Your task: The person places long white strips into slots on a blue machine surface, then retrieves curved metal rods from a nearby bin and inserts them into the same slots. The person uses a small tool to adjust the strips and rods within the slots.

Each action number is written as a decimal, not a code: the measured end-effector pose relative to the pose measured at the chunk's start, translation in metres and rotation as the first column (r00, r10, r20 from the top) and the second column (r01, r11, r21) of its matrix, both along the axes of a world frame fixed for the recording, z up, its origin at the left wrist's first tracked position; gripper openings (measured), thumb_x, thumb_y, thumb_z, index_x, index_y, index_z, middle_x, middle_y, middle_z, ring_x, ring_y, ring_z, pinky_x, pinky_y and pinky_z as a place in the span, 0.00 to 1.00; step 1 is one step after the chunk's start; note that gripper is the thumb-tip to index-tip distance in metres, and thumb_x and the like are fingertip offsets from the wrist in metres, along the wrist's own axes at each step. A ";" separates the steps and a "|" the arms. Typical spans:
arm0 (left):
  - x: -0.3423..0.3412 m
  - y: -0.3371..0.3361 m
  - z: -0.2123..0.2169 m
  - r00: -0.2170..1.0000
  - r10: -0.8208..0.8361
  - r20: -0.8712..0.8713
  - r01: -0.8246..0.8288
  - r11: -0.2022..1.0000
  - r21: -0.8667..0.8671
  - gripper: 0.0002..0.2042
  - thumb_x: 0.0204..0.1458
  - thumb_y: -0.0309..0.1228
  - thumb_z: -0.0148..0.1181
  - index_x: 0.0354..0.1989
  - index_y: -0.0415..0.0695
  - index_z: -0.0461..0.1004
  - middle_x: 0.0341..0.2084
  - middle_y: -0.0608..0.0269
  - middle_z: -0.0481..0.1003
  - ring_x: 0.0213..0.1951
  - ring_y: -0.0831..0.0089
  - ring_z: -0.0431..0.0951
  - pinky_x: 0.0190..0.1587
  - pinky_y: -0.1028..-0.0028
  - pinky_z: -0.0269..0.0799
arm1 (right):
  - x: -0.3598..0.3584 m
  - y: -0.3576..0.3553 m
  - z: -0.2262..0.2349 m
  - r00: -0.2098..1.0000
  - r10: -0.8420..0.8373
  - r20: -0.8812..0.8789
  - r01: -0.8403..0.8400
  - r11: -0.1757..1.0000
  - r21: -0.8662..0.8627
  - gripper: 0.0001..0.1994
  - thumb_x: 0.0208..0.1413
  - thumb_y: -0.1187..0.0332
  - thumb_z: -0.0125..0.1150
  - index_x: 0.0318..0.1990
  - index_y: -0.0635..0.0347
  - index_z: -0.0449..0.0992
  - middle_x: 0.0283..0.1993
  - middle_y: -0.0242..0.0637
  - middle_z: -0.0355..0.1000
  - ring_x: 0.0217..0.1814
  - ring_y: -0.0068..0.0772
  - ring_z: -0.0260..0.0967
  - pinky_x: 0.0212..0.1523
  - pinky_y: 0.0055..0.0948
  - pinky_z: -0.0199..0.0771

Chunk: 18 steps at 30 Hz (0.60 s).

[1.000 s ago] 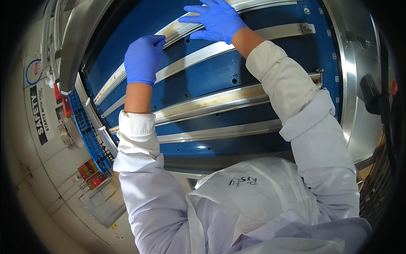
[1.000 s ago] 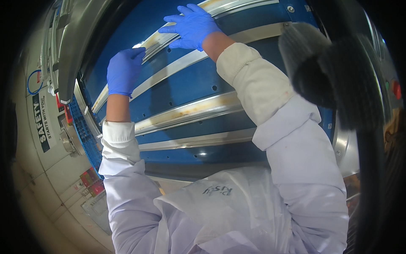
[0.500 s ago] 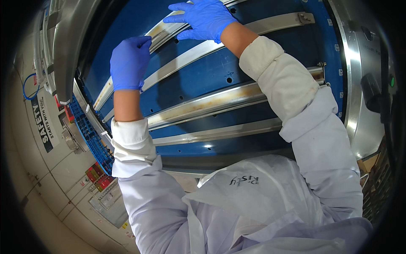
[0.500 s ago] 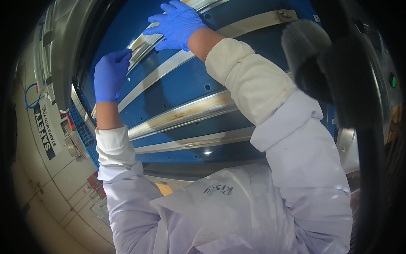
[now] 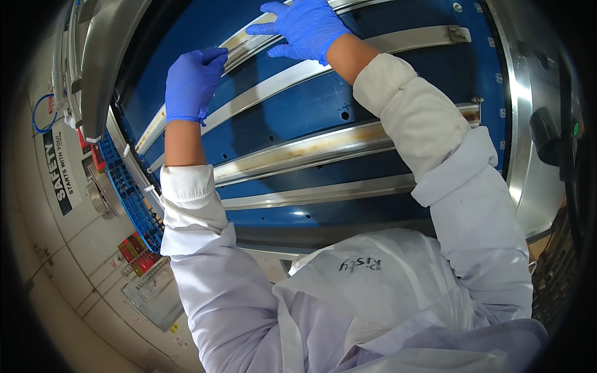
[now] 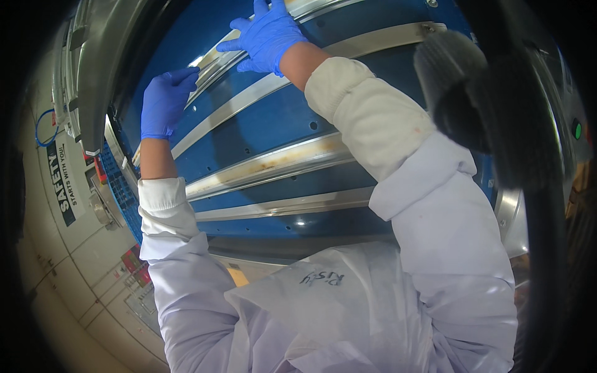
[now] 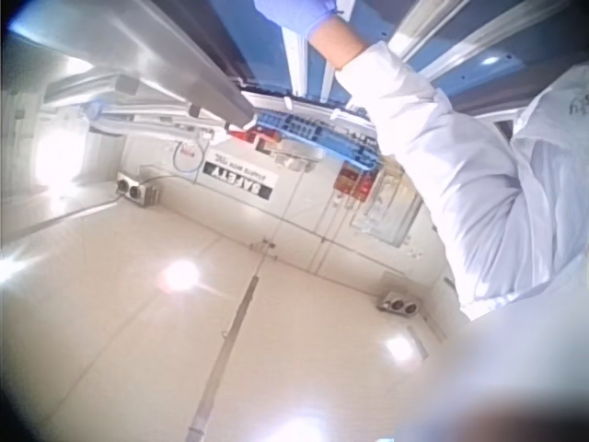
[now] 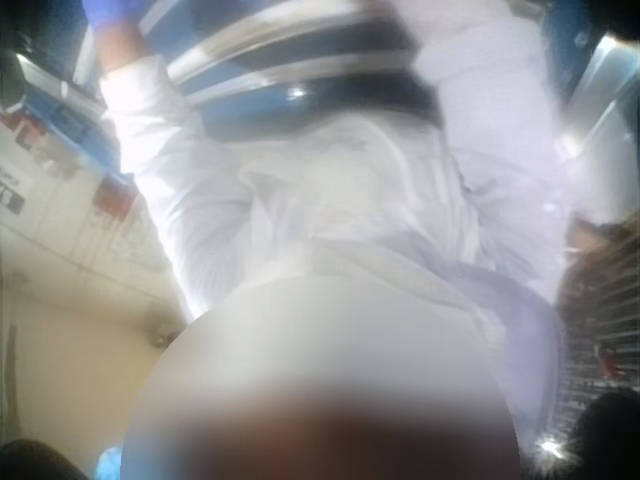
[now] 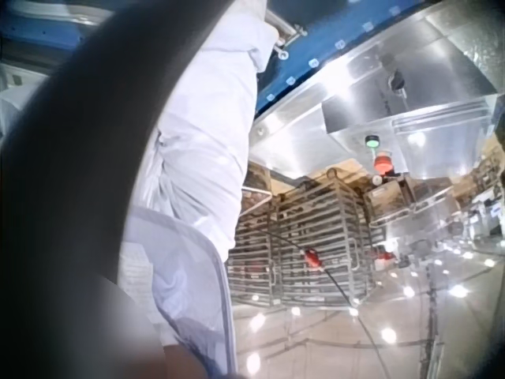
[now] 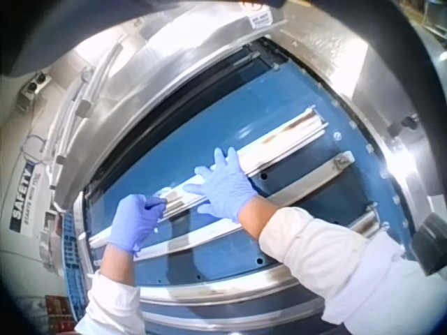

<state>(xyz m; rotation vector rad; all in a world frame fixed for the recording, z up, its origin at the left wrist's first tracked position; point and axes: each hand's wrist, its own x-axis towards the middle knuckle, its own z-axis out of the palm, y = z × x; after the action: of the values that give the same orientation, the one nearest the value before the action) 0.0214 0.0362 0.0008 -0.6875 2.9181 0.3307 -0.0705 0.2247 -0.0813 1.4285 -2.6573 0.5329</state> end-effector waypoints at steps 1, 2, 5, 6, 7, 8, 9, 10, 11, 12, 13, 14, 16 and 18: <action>-0.002 0.003 0.000 1.000 -0.022 0.011 0.023 0.997 -0.078 0.11 0.51 0.38 0.61 0.40 0.51 0.83 0.32 0.57 0.81 0.35 0.62 0.82 0.41 0.70 0.75 | -0.001 -0.002 -0.003 1.000 0.006 0.009 -0.006 1.000 0.003 0.27 0.51 0.43 0.58 0.61 0.28 0.68 0.61 0.36 0.65 0.68 0.66 0.52 0.65 0.67 0.42; -0.004 0.009 -0.002 0.999 -0.044 0.024 0.047 0.987 -0.156 0.11 0.51 0.38 0.61 0.40 0.51 0.83 0.33 0.57 0.81 0.35 0.61 0.81 0.42 0.70 0.75 | -0.003 -0.006 -0.007 1.000 0.013 0.018 -0.013 1.000 0.005 0.27 0.51 0.43 0.58 0.61 0.27 0.68 0.61 0.37 0.65 0.68 0.67 0.52 0.65 0.68 0.42; -0.011 0.029 -0.006 0.997 -0.037 0.063 0.055 0.950 -0.306 0.11 0.51 0.39 0.60 0.39 0.52 0.83 0.33 0.56 0.81 0.37 0.59 0.81 0.42 0.68 0.75 | -0.004 -0.008 -0.005 1.000 0.002 0.024 -0.003 0.999 0.041 0.27 0.51 0.43 0.58 0.61 0.26 0.68 0.61 0.37 0.65 0.68 0.67 0.51 0.65 0.69 0.42; -0.010 0.033 -0.004 0.997 -0.021 0.070 0.044 0.937 -0.348 0.11 0.51 0.39 0.60 0.39 0.52 0.83 0.34 0.55 0.80 0.37 0.58 0.81 0.43 0.67 0.75 | -0.003 -0.006 0.000 1.000 -0.004 0.016 0.003 0.999 0.052 0.27 0.51 0.42 0.58 0.61 0.26 0.68 0.61 0.37 0.65 0.68 0.67 0.51 0.65 0.69 0.42; -0.007 0.024 -0.004 0.998 -0.039 0.048 0.051 0.959 -0.277 0.11 0.51 0.39 0.60 0.39 0.52 0.83 0.34 0.56 0.81 0.37 0.59 0.81 0.43 0.67 0.75 | -0.001 -0.005 0.001 1.000 -0.004 0.018 0.003 0.999 0.037 0.27 0.51 0.42 0.58 0.61 0.26 0.68 0.61 0.36 0.65 0.68 0.67 0.51 0.65 0.69 0.42; -0.002 0.009 -0.006 0.998 -0.056 0.026 0.060 0.977 -0.205 0.11 0.51 0.39 0.61 0.39 0.52 0.83 0.34 0.56 0.81 0.37 0.59 0.81 0.43 0.67 0.75 | 0.000 -0.003 0.002 1.000 -0.004 0.020 0.003 1.000 0.022 0.27 0.51 0.43 0.58 0.61 0.27 0.68 0.61 0.36 0.65 0.68 0.66 0.51 0.65 0.68 0.42; -0.003 0.005 -0.003 0.997 -0.076 0.000 0.076 0.988 -0.133 0.11 0.51 0.39 0.61 0.38 0.52 0.83 0.34 0.56 0.81 0.37 0.59 0.81 0.43 0.67 0.75 | 0.000 -0.001 0.003 1.000 -0.009 0.021 0.009 1.000 0.008 0.27 0.51 0.43 0.58 0.60 0.27 0.68 0.61 0.36 0.65 0.68 0.66 0.51 0.65 0.68 0.42; -0.002 0.004 -0.002 0.999 -0.050 0.005 0.051 0.991 -0.124 0.11 0.51 0.39 0.61 0.39 0.52 0.83 0.33 0.56 0.81 0.37 0.59 0.81 0.43 0.67 0.75 | 0.000 -0.002 0.004 1.000 -0.009 0.015 0.009 1.000 -0.002 0.27 0.51 0.43 0.58 0.60 0.27 0.69 0.61 0.36 0.65 0.68 0.66 0.52 0.65 0.68 0.42; 0.000 0.004 0.001 1.000 -0.024 0.011 0.025 0.993 -0.116 0.11 0.50 0.39 0.61 0.39 0.52 0.83 0.33 0.56 0.81 0.37 0.59 0.81 0.43 0.67 0.75 | 0.000 -0.002 0.004 1.000 -0.010 0.010 0.010 1.000 -0.012 0.26 0.51 0.43 0.58 0.60 0.27 0.69 0.61 0.36 0.65 0.68 0.65 0.52 0.65 0.68 0.43; 0.001 0.007 0.001 1.000 -0.002 0.020 0.004 0.995 -0.102 0.11 0.50 0.39 0.61 0.39 0.52 0.83 0.33 0.56 0.81 0.37 0.58 0.81 0.43 0.67 0.75 | 0.000 -0.002 0.002 1.000 -0.014 0.007 0.014 1.000 -0.017 0.26 0.51 0.43 0.58 0.60 0.27 0.69 0.60 0.36 0.65 0.68 0.65 0.52 0.65 0.68 0.43; 0.001 0.008 -0.001 1.000 0.013 0.009 -0.012 0.995 -0.097 0.11 0.50 0.39 0.61 0.39 0.52 0.83 0.33 0.56 0.81 0.36 0.59 0.81 0.43 0.67 0.75 | -0.001 -0.002 0.001 1.000 -0.012 0.014 0.013 1.000 -0.021 0.26 0.51 0.43 0.58 0.59 0.28 0.70 0.60 0.36 0.66 0.68 0.65 0.52 0.65 0.68 0.43; 0.002 0.008 -0.005 1.000 0.029 -0.001 -0.029 0.995 -0.091 0.11 0.51 0.39 0.61 0.39 0.52 0.83 0.33 0.56 0.81 0.36 0.59 0.81 0.42 0.67 0.75 | -0.001 -0.003 0.000 1.000 -0.011 0.021 0.011 1.000 -0.026 0.26 0.51 0.43 0.58 0.59 0.28 0.70 0.59 0.37 0.66 0.68 0.64 0.52 0.65 0.68 0.43; 0.003 0.015 -0.008 0.999 0.027 -0.021 -0.030 0.987 -0.157 0.11 0.51 0.38 0.61 0.39 0.52 0.83 0.33 0.56 0.81 0.35 0.59 0.81 0.42 0.67 0.75 | -0.002 -0.004 0.001 0.999 -0.003 0.039 0.004 1.000 -0.025 0.25 0.51 0.43 0.57 0.58 0.28 0.71 0.58 0.37 0.66 0.67 0.63 0.53 0.65 0.67 0.43; 0.005 0.030 -0.011 0.999 -0.011 -0.047 -0.004 0.954 -0.298 0.10 0.51 0.37 0.61 0.39 0.52 0.83 0.32 0.55 0.80 0.35 0.59 0.81 0.41 0.67 0.75 | -0.005 -0.007 0.002 0.996 -0.012 0.084 0.013 1.000 0.000 0.25 0.51 0.43 0.57 0.58 0.28 0.71 0.59 0.37 0.66 0.68 0.62 0.53 0.65 0.67 0.44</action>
<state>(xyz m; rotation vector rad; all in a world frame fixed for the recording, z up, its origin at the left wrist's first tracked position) 0.0260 0.0665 -0.0105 -0.7202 3.0466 -0.1010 -0.0756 0.2182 -0.0789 1.4190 -2.7281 0.6065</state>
